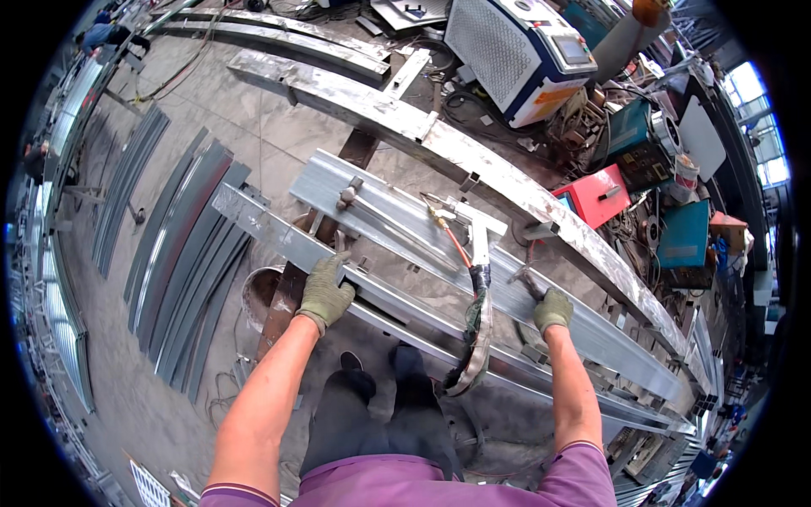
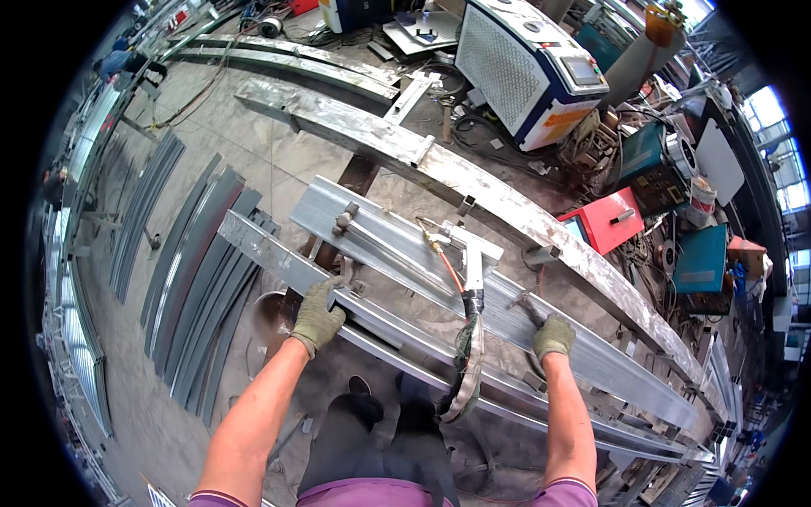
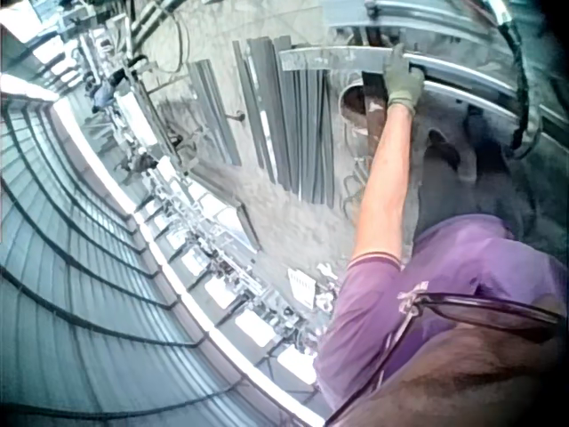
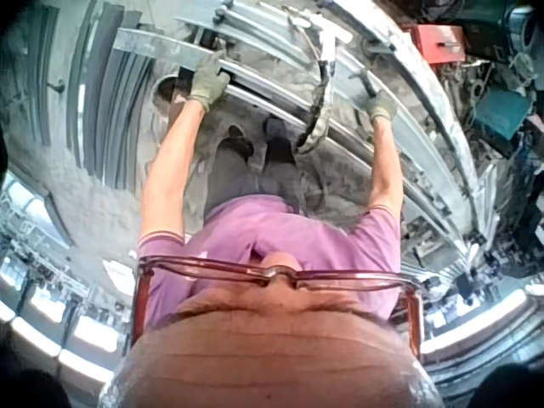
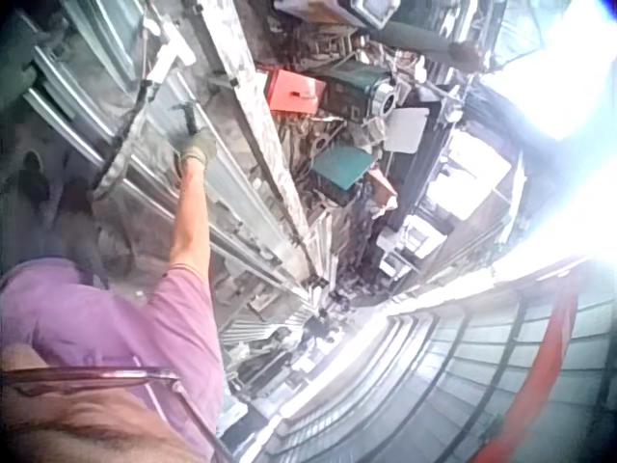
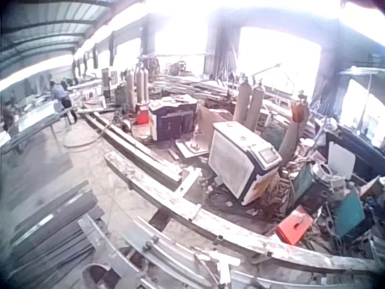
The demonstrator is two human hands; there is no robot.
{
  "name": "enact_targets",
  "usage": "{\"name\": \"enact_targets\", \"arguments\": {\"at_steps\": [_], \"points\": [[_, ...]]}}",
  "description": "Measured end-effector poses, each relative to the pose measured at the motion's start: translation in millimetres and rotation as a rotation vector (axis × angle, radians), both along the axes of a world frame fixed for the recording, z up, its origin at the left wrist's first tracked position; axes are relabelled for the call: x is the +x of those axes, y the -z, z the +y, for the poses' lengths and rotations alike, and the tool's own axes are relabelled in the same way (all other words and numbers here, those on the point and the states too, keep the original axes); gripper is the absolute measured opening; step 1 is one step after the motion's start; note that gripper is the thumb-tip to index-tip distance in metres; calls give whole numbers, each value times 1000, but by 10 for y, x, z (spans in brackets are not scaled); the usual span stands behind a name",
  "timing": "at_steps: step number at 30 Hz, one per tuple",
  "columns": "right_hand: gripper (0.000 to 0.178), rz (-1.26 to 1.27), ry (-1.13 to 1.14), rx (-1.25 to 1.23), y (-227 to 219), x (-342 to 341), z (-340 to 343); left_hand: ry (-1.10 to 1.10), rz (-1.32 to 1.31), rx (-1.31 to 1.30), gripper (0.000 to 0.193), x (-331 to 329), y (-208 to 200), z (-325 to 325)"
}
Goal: The person welds metal frame components using a handheld welding torch, then uses a hammer to tap and align the pieces. The person repeatedly positions and welds sections of the frame, occasionally adjusting the workpiece and using a hammer to ensure alignment.
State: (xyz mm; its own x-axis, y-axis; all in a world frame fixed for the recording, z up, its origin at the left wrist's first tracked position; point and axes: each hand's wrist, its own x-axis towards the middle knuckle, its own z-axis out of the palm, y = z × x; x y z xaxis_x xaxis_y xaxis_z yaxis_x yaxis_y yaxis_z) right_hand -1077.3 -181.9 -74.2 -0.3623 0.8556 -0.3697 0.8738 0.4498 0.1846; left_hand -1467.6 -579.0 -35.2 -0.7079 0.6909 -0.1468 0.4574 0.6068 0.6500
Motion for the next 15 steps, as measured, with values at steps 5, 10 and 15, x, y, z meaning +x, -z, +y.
{"name": "enact_targets", "arguments": {"at_steps": [5, 10, 15], "points": [[31, 195, 85, 27, -353, 319, 94, 30, -13, -56, 70, 31, -257, 185], [35, 568, 276, -14, -1169, 365, -371, 117, -83, 212, 64, -120, 116, -10], [29, 926, 401, -550, -2387, -85, -2296, 214, -175, 169, 55, -261, 34, 12]]}}
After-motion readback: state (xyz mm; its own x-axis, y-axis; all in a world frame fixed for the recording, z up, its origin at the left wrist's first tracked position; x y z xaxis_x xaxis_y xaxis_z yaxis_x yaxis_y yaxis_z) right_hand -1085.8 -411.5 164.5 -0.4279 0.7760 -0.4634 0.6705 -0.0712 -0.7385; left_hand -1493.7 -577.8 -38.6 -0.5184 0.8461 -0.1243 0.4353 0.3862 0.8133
